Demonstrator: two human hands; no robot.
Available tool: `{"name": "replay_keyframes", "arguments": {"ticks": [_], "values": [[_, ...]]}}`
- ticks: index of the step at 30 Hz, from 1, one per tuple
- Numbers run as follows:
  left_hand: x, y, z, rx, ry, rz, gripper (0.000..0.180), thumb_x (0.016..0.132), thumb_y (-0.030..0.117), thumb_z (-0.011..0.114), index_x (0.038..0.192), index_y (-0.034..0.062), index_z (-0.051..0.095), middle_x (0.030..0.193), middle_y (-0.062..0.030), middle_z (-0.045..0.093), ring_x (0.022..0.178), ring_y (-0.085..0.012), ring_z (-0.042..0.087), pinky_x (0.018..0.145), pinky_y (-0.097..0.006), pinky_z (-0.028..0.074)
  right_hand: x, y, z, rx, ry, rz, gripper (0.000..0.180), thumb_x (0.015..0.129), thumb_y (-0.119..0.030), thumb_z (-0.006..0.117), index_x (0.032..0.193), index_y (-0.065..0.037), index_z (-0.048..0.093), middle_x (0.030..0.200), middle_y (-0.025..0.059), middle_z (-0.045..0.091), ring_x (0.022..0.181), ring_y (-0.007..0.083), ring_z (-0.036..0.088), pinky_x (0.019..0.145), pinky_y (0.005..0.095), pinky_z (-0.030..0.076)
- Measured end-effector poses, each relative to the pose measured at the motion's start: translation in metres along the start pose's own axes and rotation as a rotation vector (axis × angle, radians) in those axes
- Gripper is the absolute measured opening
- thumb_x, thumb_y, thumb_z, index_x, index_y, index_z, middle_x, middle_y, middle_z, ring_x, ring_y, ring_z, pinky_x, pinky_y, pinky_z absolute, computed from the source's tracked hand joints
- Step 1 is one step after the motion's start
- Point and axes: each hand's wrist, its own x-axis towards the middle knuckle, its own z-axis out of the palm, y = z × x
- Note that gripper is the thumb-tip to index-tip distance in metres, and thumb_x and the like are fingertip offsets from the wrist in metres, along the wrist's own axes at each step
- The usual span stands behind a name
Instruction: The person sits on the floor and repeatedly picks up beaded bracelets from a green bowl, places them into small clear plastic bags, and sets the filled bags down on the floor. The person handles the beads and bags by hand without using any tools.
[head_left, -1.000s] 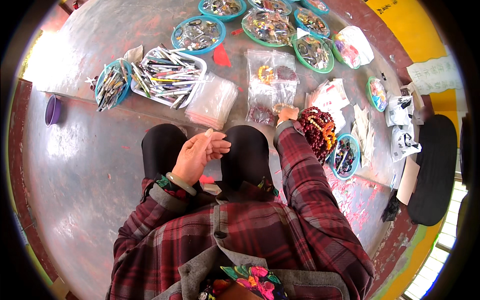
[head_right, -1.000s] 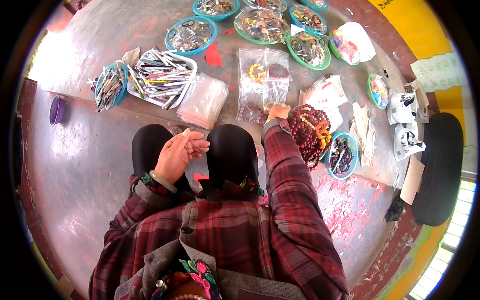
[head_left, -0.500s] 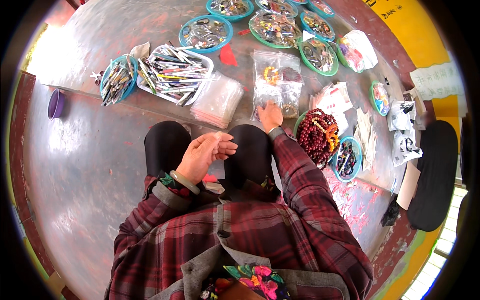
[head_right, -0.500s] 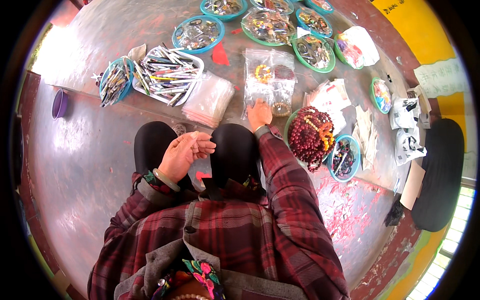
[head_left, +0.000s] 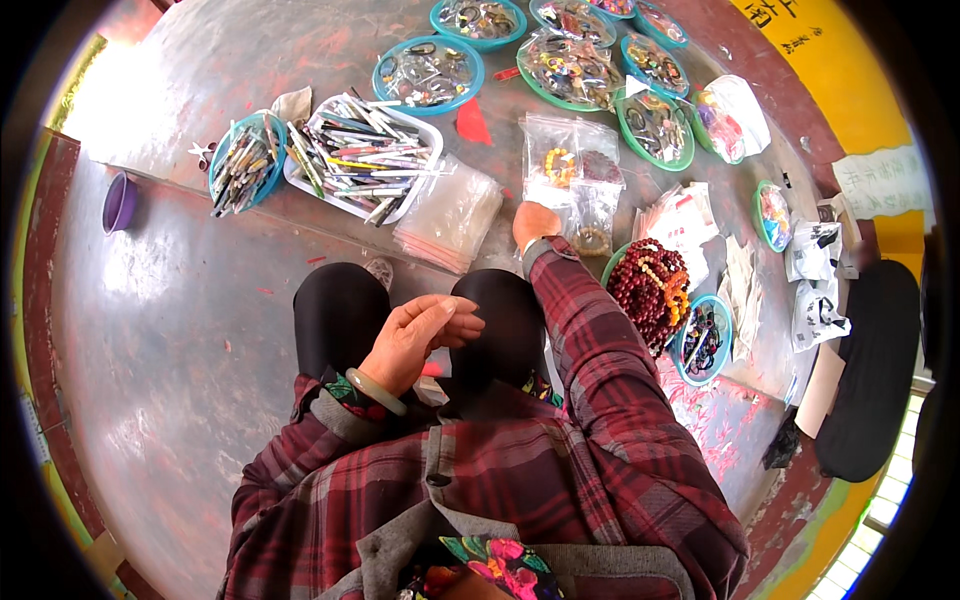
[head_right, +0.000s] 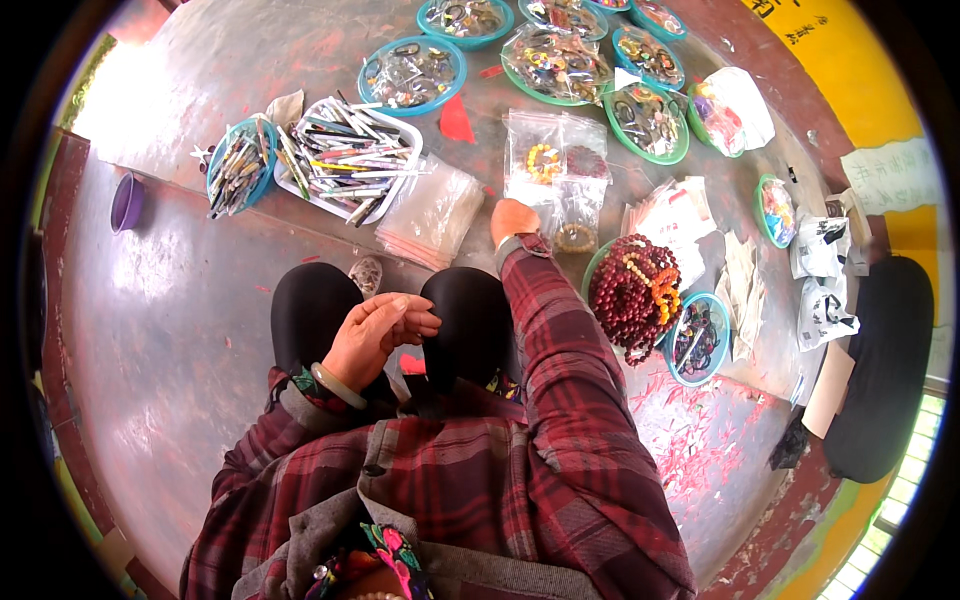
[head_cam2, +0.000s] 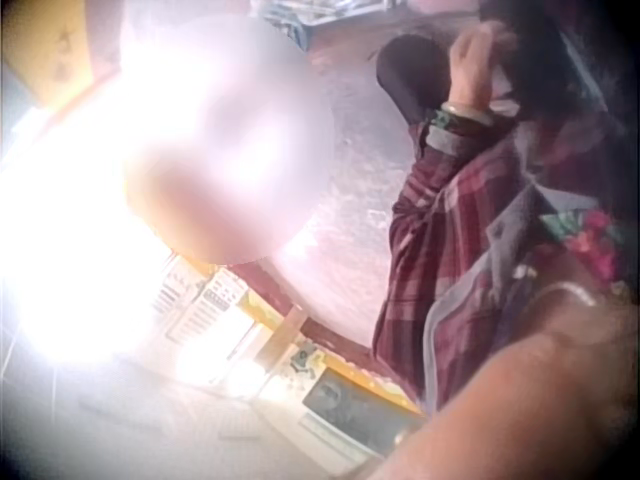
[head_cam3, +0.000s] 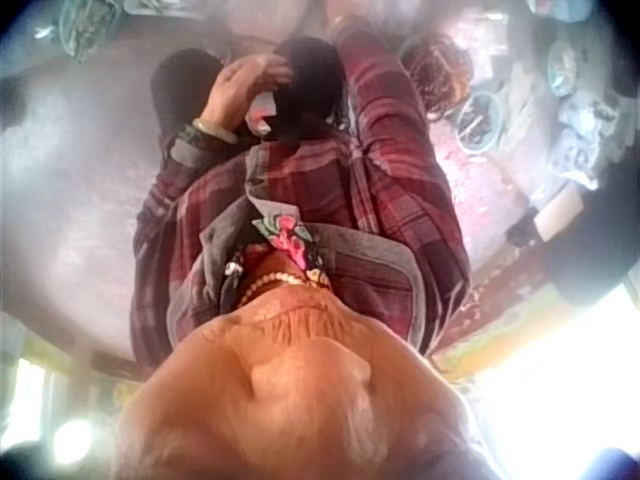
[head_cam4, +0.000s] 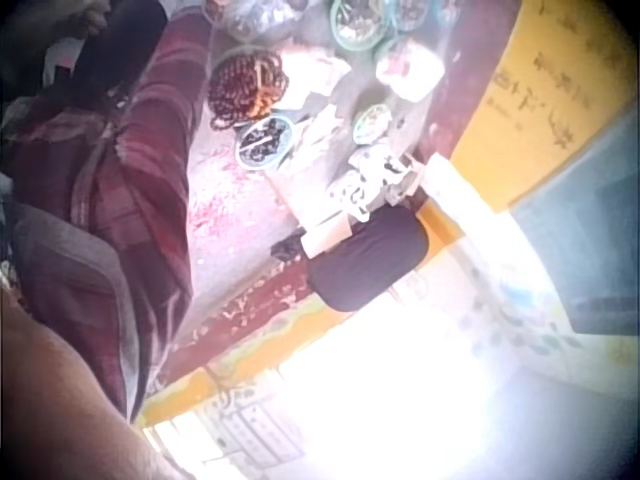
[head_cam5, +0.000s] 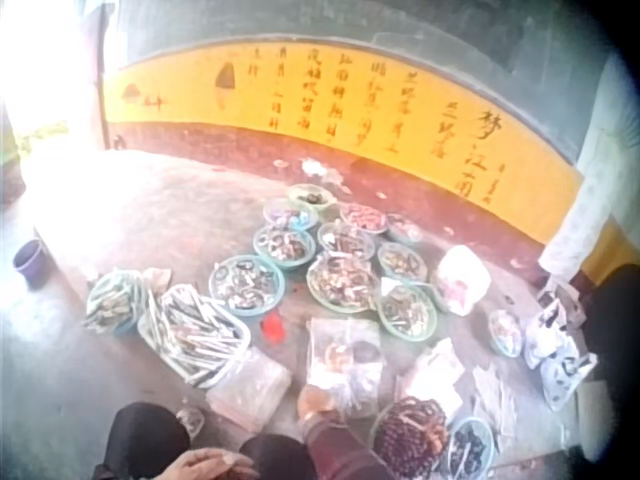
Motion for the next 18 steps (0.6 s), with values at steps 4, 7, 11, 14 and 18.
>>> {"name": "replay_keyframes", "arguments": {"ticks": [4, 7, 11, 14, 18], "values": [[0.001, 0.001, 0.000, -0.002, -0.019, -0.004, 0.032, 0.095, 0.024, 0.046, 0.108, -0.0019, 0.060, 0.095, -0.0143, 0.067, 0.087, -0.0190, 0.064, 0.078, -0.030, 0.048, 0.001, -0.013, 0.002, -0.019, 0.078, -0.111, 0.021, 0.080, -0.013, 0.050, 0.079, -0.004, 0.068, 0.082, 0.0176, 0.067, 0.078, 0.0342, 0.066, 0.067, 0.0436, 0.052], [0.001, 0.002, 0.001, -0.003, -0.026, -0.010, 0.032, 0.095, 0.024, 0.046, 0.108, -0.0019, 0.060, 0.095, -0.0143, 0.067, 0.086, -0.0191, 0.064, 0.077, -0.030, 0.049, 0.003, -0.021, 0.001, 0.026, 0.059, 0.007, 0.021, 0.080, -0.015, 0.050, 0.082, -0.003, 0.067, 0.082, 0.0182, 0.066, 0.077, 0.0349, 0.066, 0.067, 0.0440, 0.052], [-0.001, 0.001, -0.002, -0.021, -0.021, 0.008, 0.031, 0.095, 0.023, 0.046, 0.108, -0.0023, 0.059, 0.096, -0.0141, 0.066, 0.086, -0.0193, 0.064, 0.077, -0.030, 0.049, -0.005, 0.000, -0.014, 0.135, 0.168, 0.151, 0.024, 0.083, -0.022, 0.048, 0.088, -0.002, 0.060, 0.084, 0.0201, 0.065, 0.079, 0.0361, 0.064, 0.068, 0.0452, 0.051], [-0.003, 0.002, -0.001, -0.026, -0.010, 0.009, 0.031, 0.095, 0.022, 0.046, 0.109, -0.0026, 0.059, 0.096, -0.0139, 0.066, 0.086, -0.0196, 0.064, 0.076, -0.030, 0.049, -0.025, 0.044, -0.005, -0.016, 0.191, 0.188, 0.025, 0.086, -0.026, 0.047, 0.090, -0.005, 0.060, 0.084, 0.0175, 0.066, 0.078, 0.0337, 0.065, 0.066, 0.0453, 0.051], [-0.003, 0.001, 0.001, -0.021, -0.033, 0.004, 0.031, 0.095, 0.022, 0.045, 0.109, -0.0028, 0.058, 0.095, -0.0135, 0.066, 0.086, -0.0196, 0.063, 0.076, -0.030, 0.049, -0.038, 0.096, 0.035, -0.237, 0.341, 0.326, 0.021, 0.089, -0.019, 0.046, 0.085, -0.008, 0.064, 0.080, 0.0074, 0.062, 0.069, 0.0249, 0.065, 0.056, 0.0398, 0.053]]}}
